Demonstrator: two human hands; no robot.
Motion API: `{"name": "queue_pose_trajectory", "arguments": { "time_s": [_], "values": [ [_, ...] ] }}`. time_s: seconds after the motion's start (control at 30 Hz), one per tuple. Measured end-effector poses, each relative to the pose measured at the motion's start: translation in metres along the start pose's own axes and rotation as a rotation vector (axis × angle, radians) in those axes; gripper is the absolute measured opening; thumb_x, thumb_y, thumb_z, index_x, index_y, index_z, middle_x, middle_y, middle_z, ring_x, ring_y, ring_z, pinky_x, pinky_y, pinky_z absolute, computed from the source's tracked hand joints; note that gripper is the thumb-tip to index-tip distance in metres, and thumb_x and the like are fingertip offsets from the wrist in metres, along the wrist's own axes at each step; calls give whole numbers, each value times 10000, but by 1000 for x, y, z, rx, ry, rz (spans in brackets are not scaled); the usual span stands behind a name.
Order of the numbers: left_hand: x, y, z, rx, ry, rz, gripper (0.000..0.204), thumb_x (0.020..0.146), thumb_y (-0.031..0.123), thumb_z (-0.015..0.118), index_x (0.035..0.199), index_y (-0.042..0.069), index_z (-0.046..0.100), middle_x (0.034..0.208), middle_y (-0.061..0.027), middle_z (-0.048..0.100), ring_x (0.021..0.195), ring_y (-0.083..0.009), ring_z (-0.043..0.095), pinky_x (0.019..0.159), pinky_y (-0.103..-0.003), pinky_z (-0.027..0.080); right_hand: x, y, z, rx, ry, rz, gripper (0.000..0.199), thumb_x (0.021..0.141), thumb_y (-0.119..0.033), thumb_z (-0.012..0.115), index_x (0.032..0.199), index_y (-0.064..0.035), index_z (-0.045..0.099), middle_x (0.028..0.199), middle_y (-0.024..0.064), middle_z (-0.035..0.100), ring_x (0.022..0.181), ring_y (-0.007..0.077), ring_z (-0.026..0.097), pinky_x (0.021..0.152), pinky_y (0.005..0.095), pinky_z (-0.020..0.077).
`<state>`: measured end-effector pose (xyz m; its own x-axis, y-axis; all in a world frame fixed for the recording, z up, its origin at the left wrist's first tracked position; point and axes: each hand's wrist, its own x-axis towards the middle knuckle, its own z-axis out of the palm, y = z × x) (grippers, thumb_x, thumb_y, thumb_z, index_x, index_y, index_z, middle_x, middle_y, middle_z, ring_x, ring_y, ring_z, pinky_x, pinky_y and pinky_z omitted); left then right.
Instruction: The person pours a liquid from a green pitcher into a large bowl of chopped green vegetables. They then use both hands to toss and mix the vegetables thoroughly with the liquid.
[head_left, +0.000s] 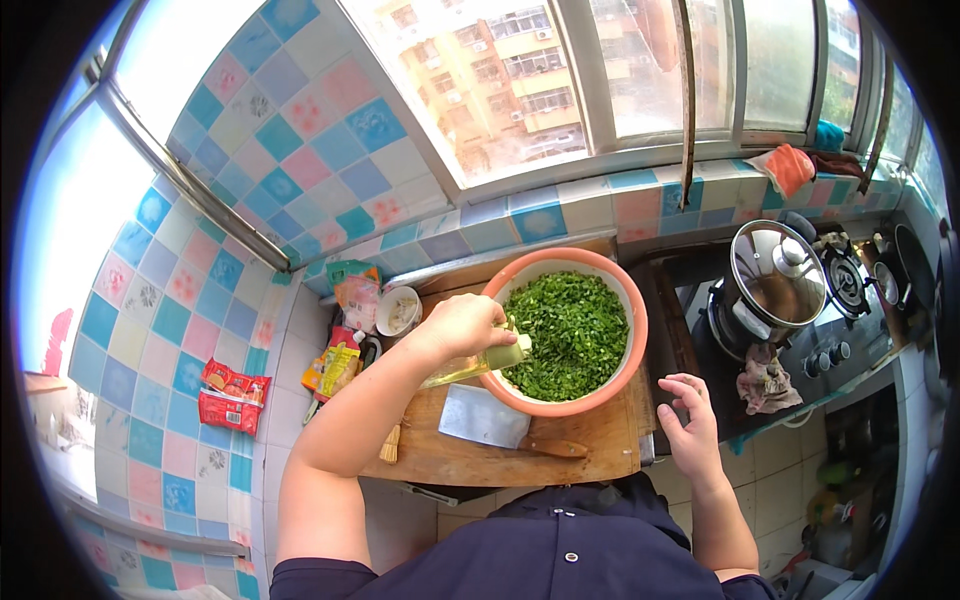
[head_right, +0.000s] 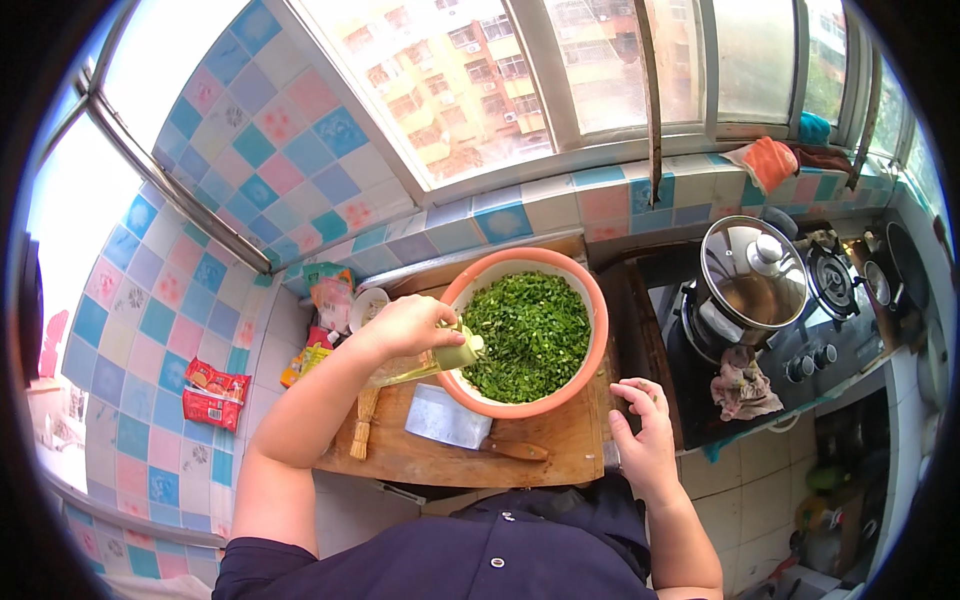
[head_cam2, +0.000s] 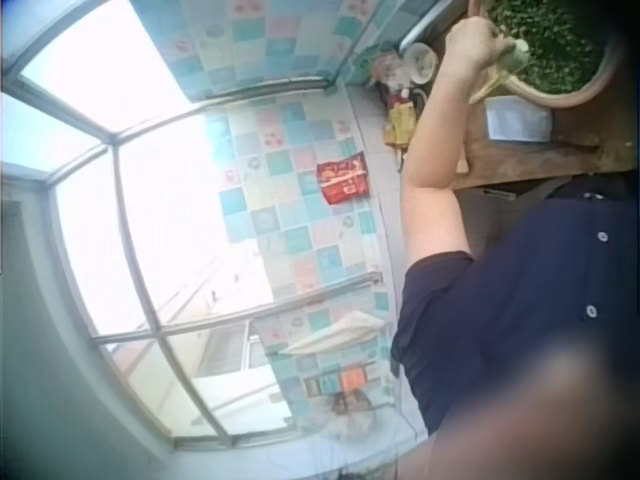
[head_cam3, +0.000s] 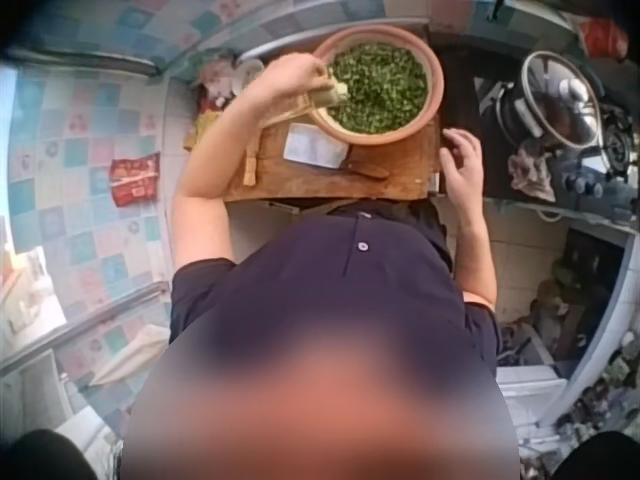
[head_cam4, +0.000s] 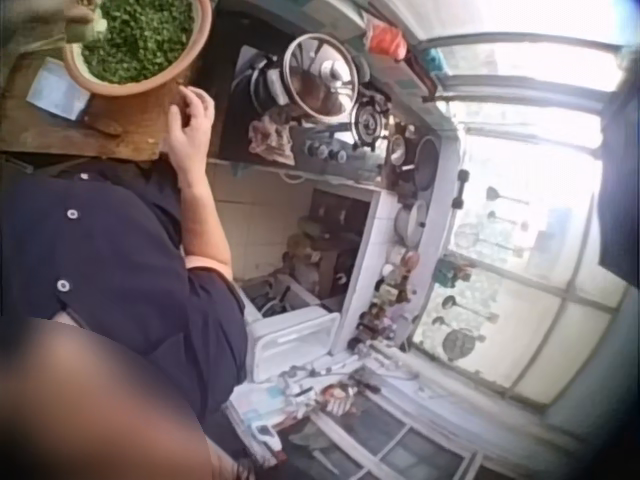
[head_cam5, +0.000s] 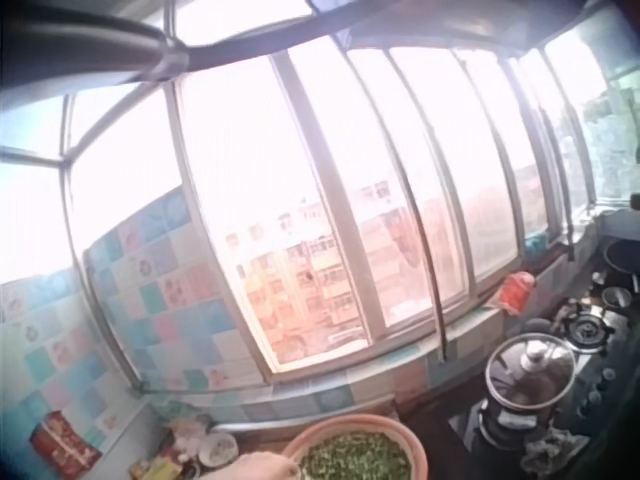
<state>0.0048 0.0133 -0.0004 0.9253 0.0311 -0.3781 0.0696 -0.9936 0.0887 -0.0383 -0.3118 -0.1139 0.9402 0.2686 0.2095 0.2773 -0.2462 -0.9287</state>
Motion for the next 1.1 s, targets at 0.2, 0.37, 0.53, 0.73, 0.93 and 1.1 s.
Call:
{"name": "queue_pose_trajectory", "arguments": {
  "time_s": [0.2, 0.37, 0.53, 0.73, 0.93, 1.1],
  "values": [
    [27, -9, 3, -68, 144, -59, 371, 781, 398, 671, 1003, 102, 693, 936, -149, 674, 907, -294, 640, 810, -391, 483, -4, -6, -1, 23, -6, 9, 312, 775, -5, 607, 1085, -36, 593, 1140, 83, 513, 1048, 204, 487, 860, 297, 399],
    [35, -1, -3, -85, 154, 26, 370, 777, 390, 675, 994, 91, 697, 929, -154, 676, 893, -293, 644, 803, -378, 486, -7, -1, -9, 20, 18, 29, 306, 776, -3, 607, 1080, -38, 595, 1146, 84, 513, 1051, 205, 488, 860, 299, 400],
    [48, 29, -6, -169, 181, 82, 365, 785, 389, 670, 983, 83, 698, 914, -159, 677, 890, -295, 646, 799, -379, 487, -7, 1, -10, 20, 8, 23, 300, 781, -7, 606, 1079, -39, 595, 1141, 85, 516, 1048, 205, 489, 857, 301, 403],
    [71, 29, -17, -205, 333, -46, 384, 778, 440, 666, 969, 109, 701, 928, -133, 681, 905, -285, 645, 814, -386, 491, -3, 3, -15, 22, 2, 11, 305, 778, -17, 609, 1082, -40, 595, 1134, 85, 520, 1040, 204, 492, 852, 296, 401],
    [64, -48, -9, -608, 426, 32, 463, 794, 429, 684, 1014, 22, 670, 896, -140, 686, 871, -225, 655, 784, -335, 498, 8, 14, -23, 23, -53, 13, 291, 788, 5, 583, 1076, -35, 594, 1143, 60, 508, 1052, 162, 496, 853, 261, 400],
    [25, -79, -10, -1420, 393, -56, 396, 826, 457, 661, 973, 90, 634, 725, 45, 569, 570, -32, 442, 482, -202, 338, 34, 18, -23, 84, -146, 38, 291, 779, -10, 604, 1069, -37, 599, 1124, 75, 525, 1045, 200, 498, 854, 291, 400]
  ]
}}
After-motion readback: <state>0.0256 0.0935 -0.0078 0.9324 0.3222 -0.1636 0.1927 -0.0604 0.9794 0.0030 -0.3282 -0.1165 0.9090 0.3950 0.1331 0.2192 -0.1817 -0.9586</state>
